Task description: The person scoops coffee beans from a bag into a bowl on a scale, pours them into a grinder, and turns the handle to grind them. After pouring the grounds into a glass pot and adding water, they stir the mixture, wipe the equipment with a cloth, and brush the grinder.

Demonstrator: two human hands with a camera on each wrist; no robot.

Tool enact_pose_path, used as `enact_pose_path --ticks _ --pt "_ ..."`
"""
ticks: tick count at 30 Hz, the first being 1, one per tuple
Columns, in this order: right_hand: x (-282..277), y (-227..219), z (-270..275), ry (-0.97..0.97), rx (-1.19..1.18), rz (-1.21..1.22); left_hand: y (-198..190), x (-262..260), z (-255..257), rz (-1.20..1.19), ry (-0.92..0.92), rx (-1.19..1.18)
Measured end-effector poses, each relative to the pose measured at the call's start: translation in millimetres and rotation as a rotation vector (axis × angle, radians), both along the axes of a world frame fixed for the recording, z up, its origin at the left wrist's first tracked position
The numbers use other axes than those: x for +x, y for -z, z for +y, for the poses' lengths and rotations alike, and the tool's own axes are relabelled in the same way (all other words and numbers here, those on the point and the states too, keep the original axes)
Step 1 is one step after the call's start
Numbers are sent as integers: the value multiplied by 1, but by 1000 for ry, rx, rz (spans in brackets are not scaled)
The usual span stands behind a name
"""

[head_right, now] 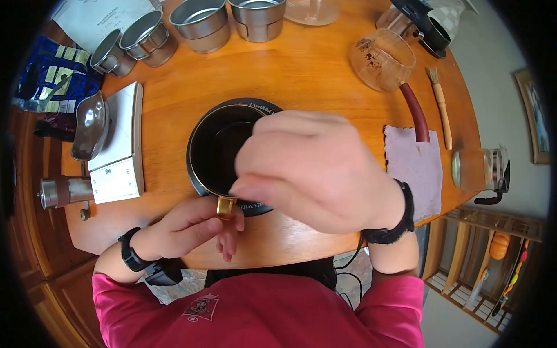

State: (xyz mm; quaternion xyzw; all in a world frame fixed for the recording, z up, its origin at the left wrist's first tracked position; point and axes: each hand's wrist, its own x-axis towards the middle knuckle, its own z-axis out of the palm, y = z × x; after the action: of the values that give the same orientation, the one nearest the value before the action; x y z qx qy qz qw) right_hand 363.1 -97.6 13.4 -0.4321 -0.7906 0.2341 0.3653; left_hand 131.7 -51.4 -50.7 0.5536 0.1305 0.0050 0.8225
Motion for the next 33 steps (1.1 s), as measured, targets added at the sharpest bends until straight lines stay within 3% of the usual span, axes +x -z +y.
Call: enact_pose_path --ticks 4,9,10,12,16,18,23,29,33 --pt "-6 12 4 -66 62 30 2 1 -2 -13 -38 -24" --pt "-1 19 10 116 349 -204 -5 -3 2 73 -63 68" --pt "0 16 8 114 348 -204 -4 -4 1 73 -64 67" --pt "0 6 3 221 277 -278 -1 -5 -3 34 -238 98" --pt "-2 -1 -3 168 139 -136 0 -6 0 30 -235 87" --pt "-5 7 0 31 111 -3 2 -5 0 -28 -196 58" --pt "-8 12 4 -10 107 -33 4 -3 0 -73 -137 76" --pt "-2 8 3 310 271 -248 7 -3 -2 -101 -135 99" --pt "-1 0 -2 258 155 -144 3 -5 0 -50 -156 130"
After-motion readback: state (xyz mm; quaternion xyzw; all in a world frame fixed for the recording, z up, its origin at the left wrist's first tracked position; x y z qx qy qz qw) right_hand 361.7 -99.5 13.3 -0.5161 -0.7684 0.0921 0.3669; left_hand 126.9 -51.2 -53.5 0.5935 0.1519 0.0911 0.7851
